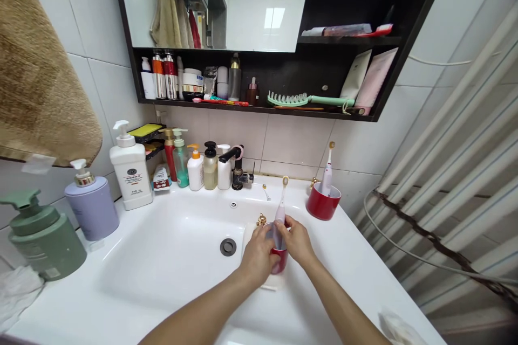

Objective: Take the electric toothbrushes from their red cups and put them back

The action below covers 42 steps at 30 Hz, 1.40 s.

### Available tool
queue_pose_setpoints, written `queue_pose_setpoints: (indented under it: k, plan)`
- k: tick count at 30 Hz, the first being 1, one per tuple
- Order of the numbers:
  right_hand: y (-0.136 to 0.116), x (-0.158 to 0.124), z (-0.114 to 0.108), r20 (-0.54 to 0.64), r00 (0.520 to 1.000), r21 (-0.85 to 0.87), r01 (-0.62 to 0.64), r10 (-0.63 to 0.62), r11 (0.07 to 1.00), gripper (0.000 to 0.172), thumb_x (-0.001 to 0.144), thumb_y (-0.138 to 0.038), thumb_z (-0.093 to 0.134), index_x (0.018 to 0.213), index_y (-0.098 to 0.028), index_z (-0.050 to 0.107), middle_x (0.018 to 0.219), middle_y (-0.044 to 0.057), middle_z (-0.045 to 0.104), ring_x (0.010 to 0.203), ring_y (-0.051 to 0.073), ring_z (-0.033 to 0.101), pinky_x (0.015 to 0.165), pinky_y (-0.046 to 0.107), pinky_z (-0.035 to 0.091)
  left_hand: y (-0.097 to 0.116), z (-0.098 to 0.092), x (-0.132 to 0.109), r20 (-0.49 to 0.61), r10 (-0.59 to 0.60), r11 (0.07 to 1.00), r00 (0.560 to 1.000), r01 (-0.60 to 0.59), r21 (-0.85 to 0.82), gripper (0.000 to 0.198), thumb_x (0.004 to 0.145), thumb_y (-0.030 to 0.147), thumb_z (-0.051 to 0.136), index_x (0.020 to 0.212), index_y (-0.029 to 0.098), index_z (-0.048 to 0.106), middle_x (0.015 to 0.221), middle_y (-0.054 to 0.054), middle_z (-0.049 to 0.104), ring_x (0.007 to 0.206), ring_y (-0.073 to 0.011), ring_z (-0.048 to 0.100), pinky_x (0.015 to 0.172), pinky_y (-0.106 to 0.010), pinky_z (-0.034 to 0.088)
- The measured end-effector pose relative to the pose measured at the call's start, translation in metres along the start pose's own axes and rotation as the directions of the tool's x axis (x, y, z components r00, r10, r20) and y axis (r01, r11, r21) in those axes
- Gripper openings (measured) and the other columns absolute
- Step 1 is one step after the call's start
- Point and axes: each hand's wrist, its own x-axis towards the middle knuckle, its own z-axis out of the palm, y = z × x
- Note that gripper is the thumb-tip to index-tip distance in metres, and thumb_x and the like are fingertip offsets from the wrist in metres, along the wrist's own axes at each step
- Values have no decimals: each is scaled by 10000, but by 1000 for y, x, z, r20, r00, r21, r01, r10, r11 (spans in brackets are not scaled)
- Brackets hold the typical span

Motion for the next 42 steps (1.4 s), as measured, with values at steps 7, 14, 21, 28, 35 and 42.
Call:
queue_pose_setpoints:
  k: [7, 14, 21, 28, 35, 42]
  plan:
    - [-1, 59, -32, -217, 976, -153, -65, 31, 986, 248, 655, -327, 341, 706, -152, 510, 576, 42, 553, 520, 156, 486, 493, 243, 340, 19, -13, 69, -82, 192, 979, 978, -186, 82, 108, 553, 163, 536, 653, 145, 571, 1079, -62, 406, 1031, -199, 295, 882, -323, 254]
    - [12, 129, -46, -328, 943, -262, -150, 58, 953, 220, 639, -234, 394, 814, -144, 493, 652, 76, 561, 600, 179, 503, 522, 260, 322, 26, 4, 147, -123, 197, 980, 973, -192, 53, 130, 573, 135, 506, 684, 163, 569, 1076, -45, 402, 1043, -200, 272, 873, -328, 258]
    - [32, 153, -40, -328, 939, -277, -198, 101, 940, 220, 633, -207, 426, 827, -135, 499, 689, 103, 571, 646, 191, 516, 549, 267, 328, 16, 25, 171, -135, 125, 992, 983, -127, -7, 177, 581, 125, 493, 746, 150, 554, 1111, -56, 367, 1064, -204, 242, 883, -326, 234]
    - [28, 154, -45, -352, 930, -213, -190, 107, 958, 345, 606, -195, 449, 934, -93, 471, 814, 142, 549, 789, 213, 489, 651, 288, 327, 17, 17, 165, -136, 53, 991, 989, -68, -114, 364, 532, 117, 542, 890, 158, 489, 1178, -70, 279, 1068, -198, 257, 866, -323, 242]
    - [-4, 103, -64, -393, 918, -73, -91, 55, 993, 485, 633, -236, 370, 1094, -90, 351, 642, 31, 525, 611, 148, 486, 608, 267, 357, 38, -24, 134, -220, -103, 948, 970, 29, -316, 402, 556, 102, 497, 950, 163, 443, 796, -29, 504, 750, -122, 464, 706, -269, 348]
    - [-92, 22, -88, -337, 936, 651, 312, -104, 692, 681, 605, -186, 395, 1187, -284, 55, 470, -105, 344, 365, 57, 293, 397, 189, 299, 107, -97, 74, -188, 38, 509, 981, -181, -842, 746, 591, 140, 466, 1172, 264, 14, 517, 100, 388, 382, -9, 312, 421, -142, 273]
